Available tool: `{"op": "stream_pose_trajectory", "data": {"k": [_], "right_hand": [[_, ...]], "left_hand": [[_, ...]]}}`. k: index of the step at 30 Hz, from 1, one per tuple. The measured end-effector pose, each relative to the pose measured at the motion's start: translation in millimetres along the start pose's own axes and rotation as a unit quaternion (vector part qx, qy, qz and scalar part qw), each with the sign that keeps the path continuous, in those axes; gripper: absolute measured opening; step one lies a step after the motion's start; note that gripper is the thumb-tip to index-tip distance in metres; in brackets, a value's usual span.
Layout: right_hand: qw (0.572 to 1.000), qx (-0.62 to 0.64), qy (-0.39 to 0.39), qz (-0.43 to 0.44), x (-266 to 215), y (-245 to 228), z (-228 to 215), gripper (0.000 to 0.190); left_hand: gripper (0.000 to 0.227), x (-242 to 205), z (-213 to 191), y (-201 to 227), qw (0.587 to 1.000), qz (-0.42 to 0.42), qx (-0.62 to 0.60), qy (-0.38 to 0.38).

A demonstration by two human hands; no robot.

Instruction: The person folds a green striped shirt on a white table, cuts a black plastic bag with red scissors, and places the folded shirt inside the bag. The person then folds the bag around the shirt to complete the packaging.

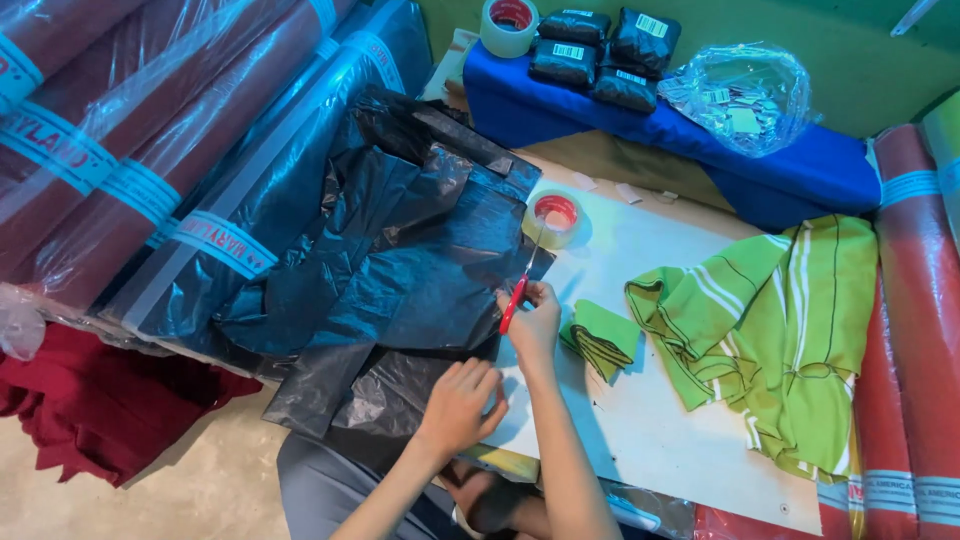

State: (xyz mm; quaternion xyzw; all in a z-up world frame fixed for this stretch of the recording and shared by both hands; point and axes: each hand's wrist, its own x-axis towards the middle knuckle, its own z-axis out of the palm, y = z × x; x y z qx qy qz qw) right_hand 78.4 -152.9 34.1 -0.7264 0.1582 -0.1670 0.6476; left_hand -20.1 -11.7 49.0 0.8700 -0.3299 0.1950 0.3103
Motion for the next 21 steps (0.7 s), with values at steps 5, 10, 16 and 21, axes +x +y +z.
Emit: {"op": "stream_pose_trajectory", "data": {"k": [5,10,16,21], "right_hand": [[0.998,0.038,0.018,0.042,10,-7,-17,0.033],[0.993,0.079,0.056,0.073,22,-10,-44,0.035],[0.990,0.090,0.087,0.069,30,-11,-68,0.037],[0.989,0.076,0.099,0.075,34,1,-71,0.037]], "left_hand": [[0.049,19,21,-7,0.984,-0.127,0.056,-0.114],[0.040,50,-5,9,0.963,-0.219,0.024,-0.154],[0.036,57,5,2,0.950,-0.271,0.014,-0.153],[0.056,17,68,6,0.957,-0.140,0.189,-0.169]]}}
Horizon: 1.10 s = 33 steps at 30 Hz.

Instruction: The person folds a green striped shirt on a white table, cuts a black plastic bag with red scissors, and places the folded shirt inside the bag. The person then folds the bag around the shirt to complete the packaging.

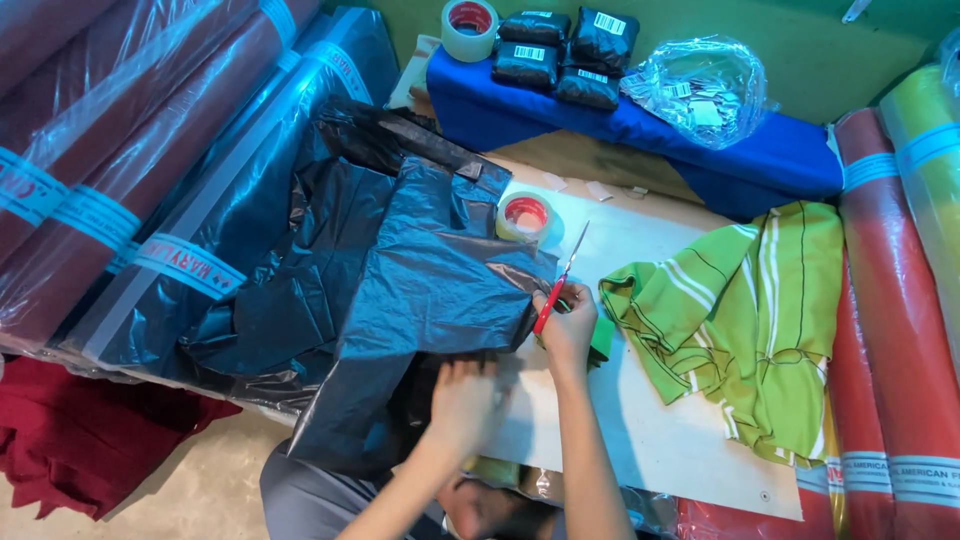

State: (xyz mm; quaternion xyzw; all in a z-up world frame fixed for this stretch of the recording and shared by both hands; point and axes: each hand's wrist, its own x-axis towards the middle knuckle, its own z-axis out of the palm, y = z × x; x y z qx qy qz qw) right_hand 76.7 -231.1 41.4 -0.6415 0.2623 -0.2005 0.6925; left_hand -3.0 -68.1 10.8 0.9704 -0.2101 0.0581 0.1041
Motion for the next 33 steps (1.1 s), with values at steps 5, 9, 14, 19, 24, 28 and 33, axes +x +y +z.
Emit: {"op": "stream_pose_trajectory", "data": {"k": [5,9,14,19,24,28,33], "right_hand": [[1.000,-0.008,-0.012,-0.010,0,5,5,0.040],[0.999,-0.034,-0.019,-0.036,-2,1,4,0.042],[0.991,-0.130,0.009,-0.035,0,-12,-6,0.034],[0.965,-0.234,0.099,-0.068,-13,-37,-54,0.031],[0.909,-0.408,0.082,0.010,-17,-20,-90,0.039],[0.932,-0.356,0.070,0.007,-18,-12,-91,0.044],[0.964,-0.249,0.083,0.042,0,26,-106,0.065]], "left_hand": [[0.021,1,-103,16,0.990,0.041,-0.120,0.065],[0.091,32,-126,-5,0.990,0.013,-0.128,0.053],[0.087,42,-86,-17,0.990,-0.043,-0.024,-0.134],[0.085,44,-91,3,0.987,-0.042,-0.028,-0.155],[0.060,76,-42,46,0.974,-0.060,-0.218,0.002],[0.075,100,23,71,0.969,-0.084,-0.227,-0.050],[0.083,99,28,74,0.938,-0.147,-0.312,-0.022]]}}
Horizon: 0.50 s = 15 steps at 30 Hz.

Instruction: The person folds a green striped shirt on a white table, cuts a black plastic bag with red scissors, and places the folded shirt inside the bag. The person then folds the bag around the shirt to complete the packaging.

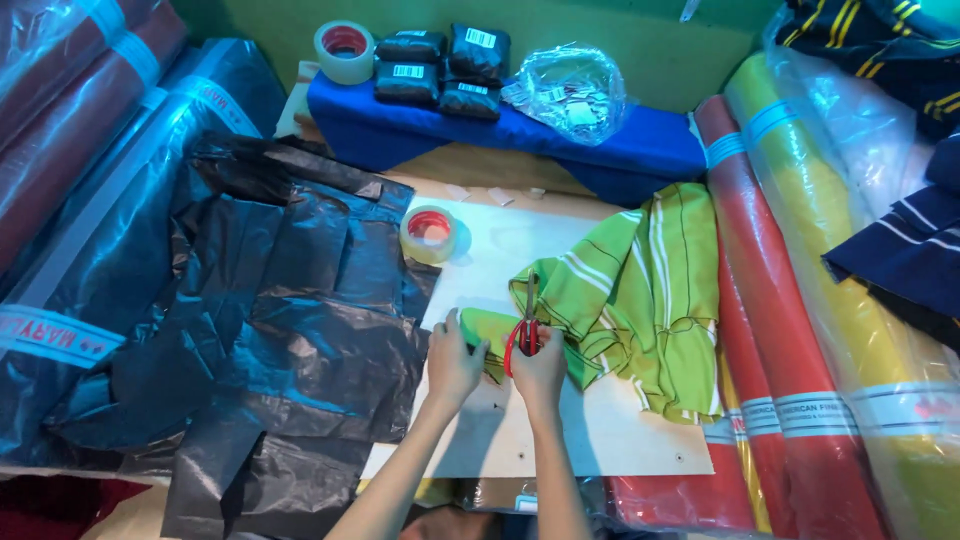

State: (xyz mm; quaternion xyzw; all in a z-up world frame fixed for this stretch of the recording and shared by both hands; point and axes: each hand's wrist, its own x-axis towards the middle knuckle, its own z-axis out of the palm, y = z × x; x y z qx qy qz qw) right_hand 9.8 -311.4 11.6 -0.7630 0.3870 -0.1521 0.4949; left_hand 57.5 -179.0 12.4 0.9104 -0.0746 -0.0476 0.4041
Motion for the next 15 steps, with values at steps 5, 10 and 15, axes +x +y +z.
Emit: {"op": "stream_pose_trajectory", "data": {"k": [5,10,15], "right_hand": [[0.994,0.101,-0.002,-0.043,7,-23,10,0.061],[0.993,0.037,0.001,-0.112,42,-73,14,0.049],[0.987,0.043,0.017,-0.151,114,-98,37,0.037]], "left_hand": [[0.082,5,-28,25,0.993,-0.042,-0.110,-0.019],[0.083,32,-19,50,0.983,-0.039,-0.176,0.021],[0.060,83,33,39,0.992,0.073,-0.083,0.065]]}}
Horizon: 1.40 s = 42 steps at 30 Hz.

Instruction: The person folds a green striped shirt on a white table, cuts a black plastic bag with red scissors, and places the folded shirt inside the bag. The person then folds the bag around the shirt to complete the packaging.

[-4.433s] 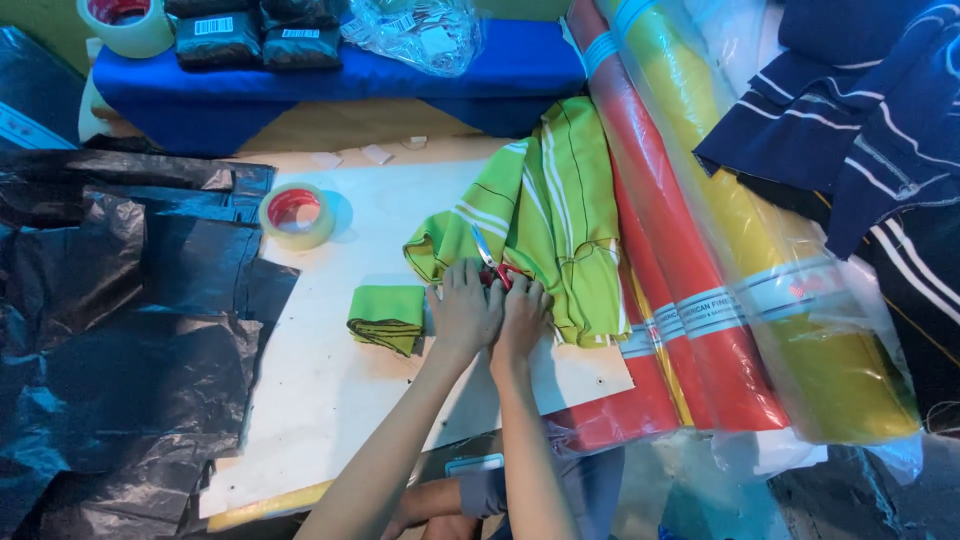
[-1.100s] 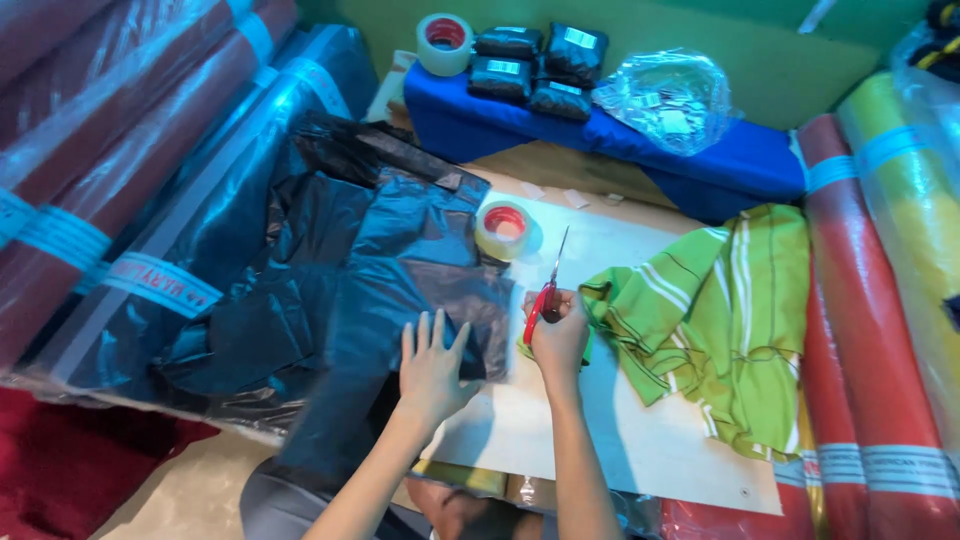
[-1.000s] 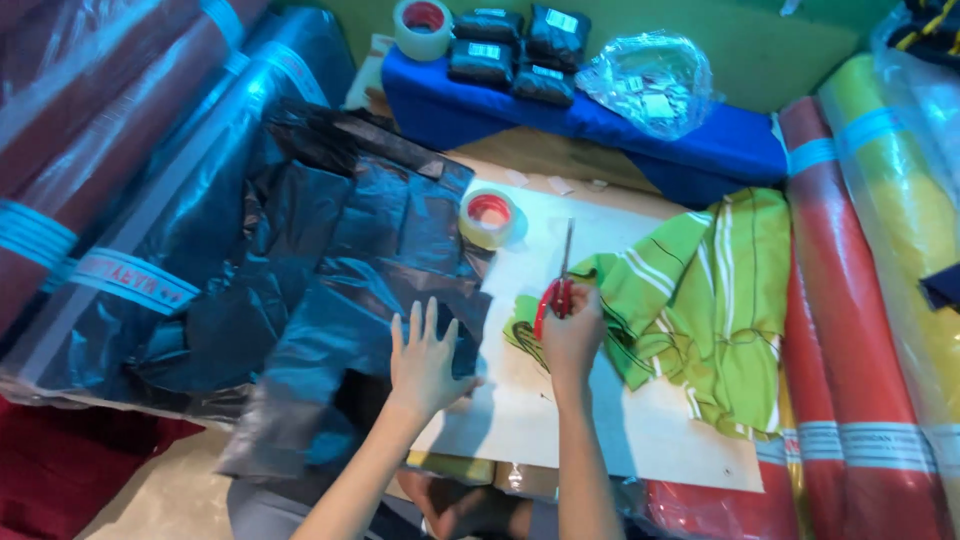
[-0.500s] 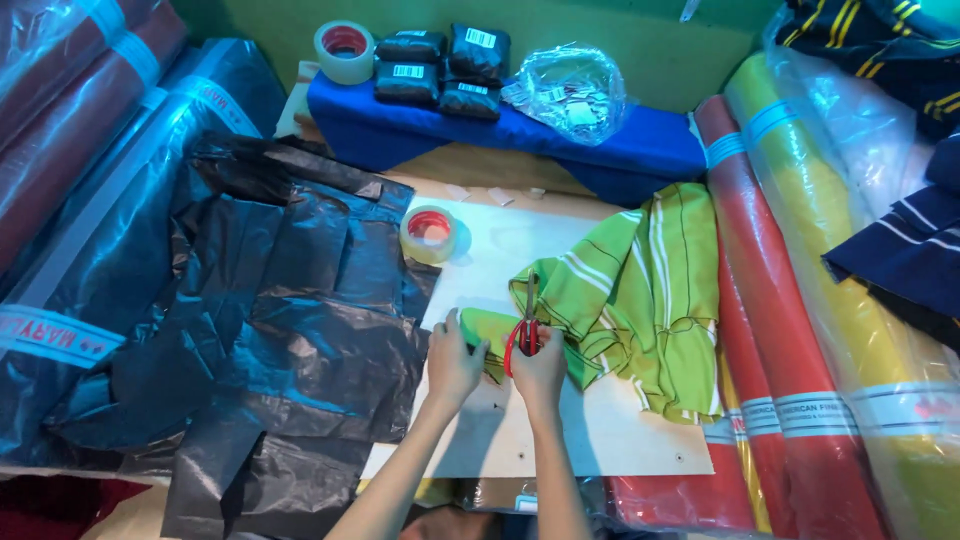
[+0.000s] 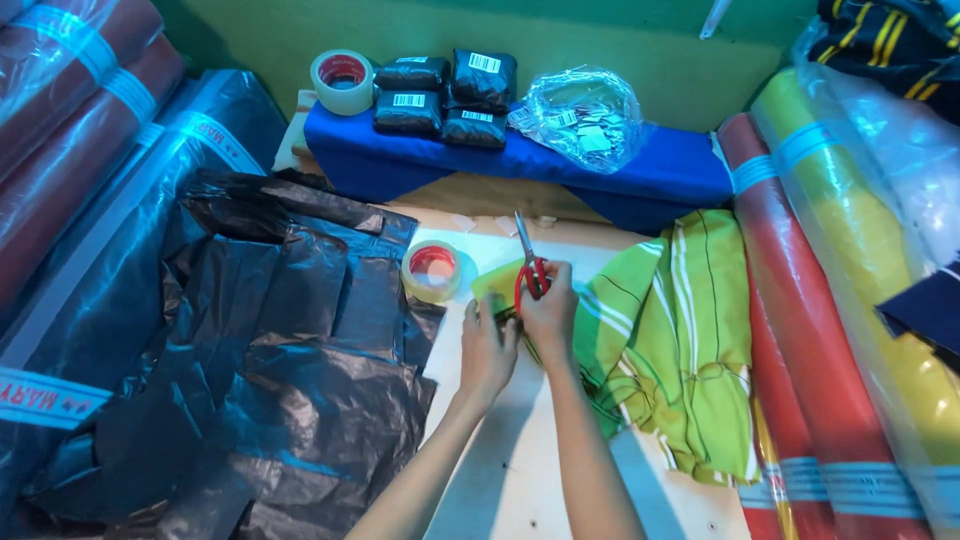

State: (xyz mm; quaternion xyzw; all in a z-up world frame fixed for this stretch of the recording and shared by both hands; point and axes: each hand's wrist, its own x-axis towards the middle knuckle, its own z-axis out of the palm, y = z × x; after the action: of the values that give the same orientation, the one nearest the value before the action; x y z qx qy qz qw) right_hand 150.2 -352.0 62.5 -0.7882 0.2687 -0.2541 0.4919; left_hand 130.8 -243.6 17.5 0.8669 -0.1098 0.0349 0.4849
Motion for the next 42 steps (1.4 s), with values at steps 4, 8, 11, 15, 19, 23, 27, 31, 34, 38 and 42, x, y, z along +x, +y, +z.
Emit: {"op": "stream_pose_trajectory", "data": {"k": [4,8,11,15,19,23,27,31,34,38,42], "right_hand": [[1.000,-0.005,0.005,-0.007,34,24,20,0.037],[0.994,0.051,0.083,-0.039,6,11,14,0.041],[0.986,0.056,0.133,-0.088,4,33,21,0.042],[0.967,0.066,0.188,-0.156,17,21,21,0.033],[0.983,0.112,0.129,-0.069,29,25,21,0.026],[0.999,-0.015,-0.018,0.031,7,9,13,0.030],[0.994,-0.059,-0.066,0.065,9,-5,12,0.030],[0.997,-0.006,-0.070,0.035,26,0,21,0.027],[0.998,0.008,-0.066,0.013,28,9,25,0.028],[0.999,0.008,-0.043,-0.004,25,9,31,0.033],[0.999,0.017,-0.037,-0.017,22,4,30,0.031]], "left_hand": [[0.057,23,3,11,0.990,0.009,0.138,-0.032],[0.062,29,22,-2,0.975,0.074,0.211,-0.002],[0.064,34,29,-11,0.969,0.085,0.232,-0.004],[0.073,49,20,-11,0.968,0.080,0.227,-0.066],[0.074,56,21,-18,0.968,0.087,0.229,-0.060],[0.065,54,30,-24,0.966,0.079,0.245,-0.034],[0.067,58,16,-10,0.967,0.061,0.233,-0.083],[0.067,76,11,-2,0.967,0.057,0.219,-0.114],[0.066,73,8,11,0.961,0.027,0.245,-0.125],[0.074,83,16,4,0.950,0.024,0.267,-0.161],[0.081,84,12,1,0.950,0.023,0.254,-0.182]]}}
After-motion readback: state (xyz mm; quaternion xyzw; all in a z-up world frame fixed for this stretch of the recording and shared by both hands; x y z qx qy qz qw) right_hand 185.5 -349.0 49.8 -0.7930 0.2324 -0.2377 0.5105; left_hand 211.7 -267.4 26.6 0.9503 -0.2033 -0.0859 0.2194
